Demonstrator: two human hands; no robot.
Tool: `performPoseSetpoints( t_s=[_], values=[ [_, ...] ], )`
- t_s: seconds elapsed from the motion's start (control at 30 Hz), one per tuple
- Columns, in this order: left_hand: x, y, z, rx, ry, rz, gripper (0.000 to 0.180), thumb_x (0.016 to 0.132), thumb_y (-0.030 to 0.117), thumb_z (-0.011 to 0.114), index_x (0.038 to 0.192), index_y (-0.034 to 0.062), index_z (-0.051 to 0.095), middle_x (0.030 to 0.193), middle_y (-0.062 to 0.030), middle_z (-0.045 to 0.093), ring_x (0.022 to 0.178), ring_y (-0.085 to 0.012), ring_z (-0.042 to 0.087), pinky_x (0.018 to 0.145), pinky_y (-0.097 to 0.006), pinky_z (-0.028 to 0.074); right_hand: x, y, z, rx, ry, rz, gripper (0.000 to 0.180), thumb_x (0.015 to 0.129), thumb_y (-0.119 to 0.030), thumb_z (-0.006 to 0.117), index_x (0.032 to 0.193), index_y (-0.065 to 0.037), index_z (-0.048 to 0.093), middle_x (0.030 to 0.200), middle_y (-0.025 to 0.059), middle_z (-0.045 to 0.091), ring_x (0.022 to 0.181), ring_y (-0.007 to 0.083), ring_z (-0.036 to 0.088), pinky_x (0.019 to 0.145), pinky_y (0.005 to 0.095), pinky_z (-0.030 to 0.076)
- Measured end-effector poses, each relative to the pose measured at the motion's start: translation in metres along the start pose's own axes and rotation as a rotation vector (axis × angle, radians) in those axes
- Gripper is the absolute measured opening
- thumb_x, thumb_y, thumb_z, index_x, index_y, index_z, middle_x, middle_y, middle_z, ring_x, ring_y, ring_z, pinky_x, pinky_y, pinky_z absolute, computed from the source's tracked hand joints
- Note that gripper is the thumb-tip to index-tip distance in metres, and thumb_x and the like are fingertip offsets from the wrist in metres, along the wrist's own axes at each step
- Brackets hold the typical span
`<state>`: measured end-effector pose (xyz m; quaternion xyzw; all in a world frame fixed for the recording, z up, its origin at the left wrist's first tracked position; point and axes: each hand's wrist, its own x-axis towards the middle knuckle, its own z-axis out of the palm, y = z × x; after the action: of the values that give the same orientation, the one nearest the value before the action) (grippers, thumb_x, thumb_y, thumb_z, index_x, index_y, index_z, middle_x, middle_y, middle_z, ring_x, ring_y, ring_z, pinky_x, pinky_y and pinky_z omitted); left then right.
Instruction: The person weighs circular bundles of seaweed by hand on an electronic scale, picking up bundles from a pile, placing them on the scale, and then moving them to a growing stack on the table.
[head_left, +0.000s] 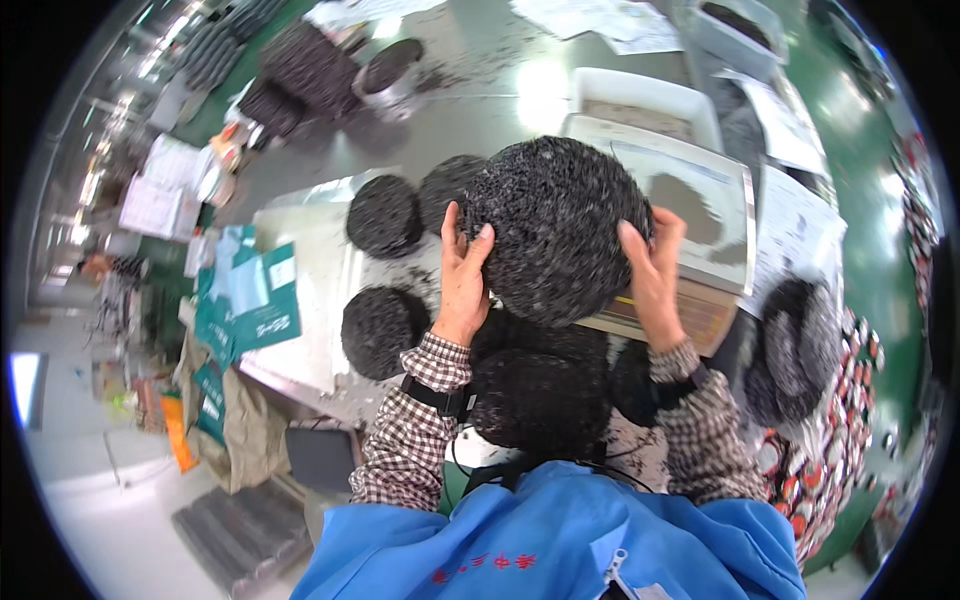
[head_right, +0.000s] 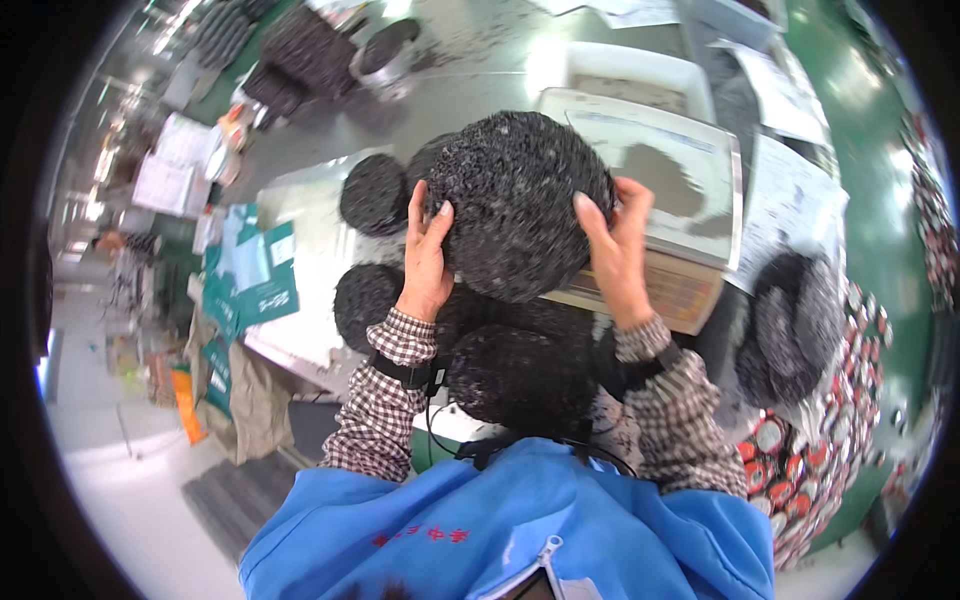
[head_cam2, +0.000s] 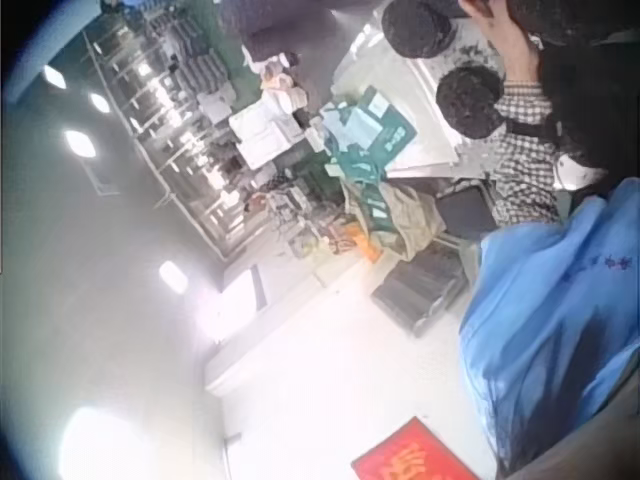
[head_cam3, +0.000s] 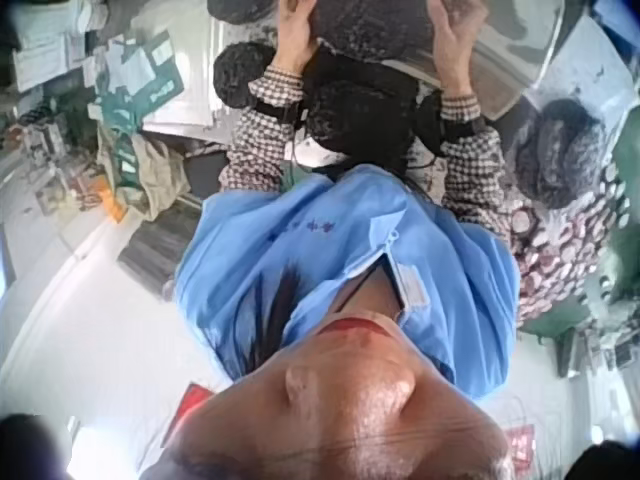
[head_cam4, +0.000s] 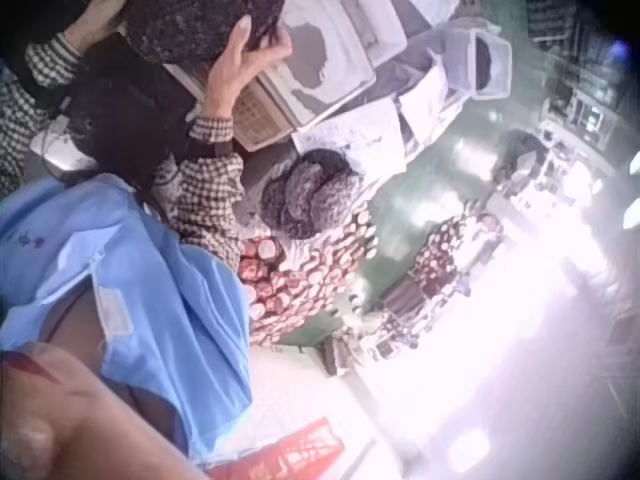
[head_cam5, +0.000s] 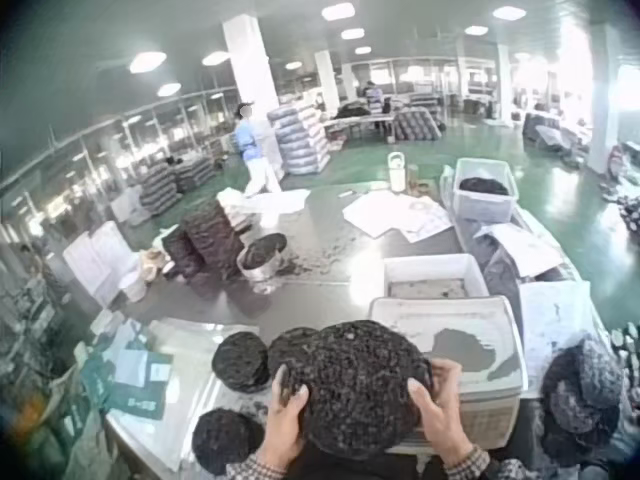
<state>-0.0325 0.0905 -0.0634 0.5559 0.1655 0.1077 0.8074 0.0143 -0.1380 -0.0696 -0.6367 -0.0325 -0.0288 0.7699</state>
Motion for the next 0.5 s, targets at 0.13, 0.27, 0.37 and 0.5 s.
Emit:
performPoseSetpoints(
  t_s=[0.13, 0.27, 0.37, 0.5],
  values=[
    [0.022, 0.046, -0.054, -0.091, -0.02, -0.093, 0.067, 0.096, 0.018, 0.056, 0.153, 0.0085, 0.021, 0.148, -0.0162, 0.038, 0.13, -0.0237, 0.044, 0.107, -0.035, 0.041, 0.001, -0.047, 0.032, 0.141, -0.217, 0.17, 0.072, 0.09, -0.016, 0.068, 0.147, 0.0, 0.027, 0.137, 0.0121, 0.045, 0.117, 0.0188, 0.05, 0.104, 0.0356, 0.037],
    [0.02, 0.064, -0.038, -0.051, -0.24, 0.054, 0.063, 0.098, 0.013, 0.051, 0.153, 0.0079, 0.021, 0.155, -0.0135, 0.027, 0.136, -0.0222, 0.038, 0.113, -0.035, 0.032, 0.005, -0.033, 0.066, 0.264, -0.183, 0.231, 0.059, 0.089, -0.013, 0.068, 0.141, 0.002, 0.041, 0.128, 0.0088, 0.056, 0.115, 0.0171, 0.053, 0.101, 0.031, 0.041],
    [0.01, 0.05, -0.043, 0.306, -0.14, 0.368, 0.059, 0.097, 0.013, 0.055, 0.15, 0.0043, 0.029, 0.151, -0.0135, 0.033, 0.133, -0.0226, 0.04, 0.112, -0.035, 0.032, 0.0, -0.028, 0.07, 0.437, -0.052, 0.352, 0.05, 0.094, -0.018, 0.063, 0.137, 0.001, 0.047, 0.127, 0.008, 0.057, 0.115, 0.0176, 0.055, 0.101, 0.0314, 0.043],
    [-0.015, 0.046, -0.049, -0.213, 0.221, 0.099, 0.043, 0.096, 0.007, 0.054, 0.136, -0.0055, 0.043, 0.142, -0.0178, 0.045, 0.136, -0.0242, 0.038, 0.113, -0.039, 0.032, -0.025, -0.013, 0.075, 0.548, 0.116, 0.369, 0.044, 0.098, -0.023, 0.058, 0.133, 0.001, 0.05, 0.125, 0.0072, 0.058, 0.113, 0.0157, 0.056, 0.098, 0.0307, 0.046]
  ],
)
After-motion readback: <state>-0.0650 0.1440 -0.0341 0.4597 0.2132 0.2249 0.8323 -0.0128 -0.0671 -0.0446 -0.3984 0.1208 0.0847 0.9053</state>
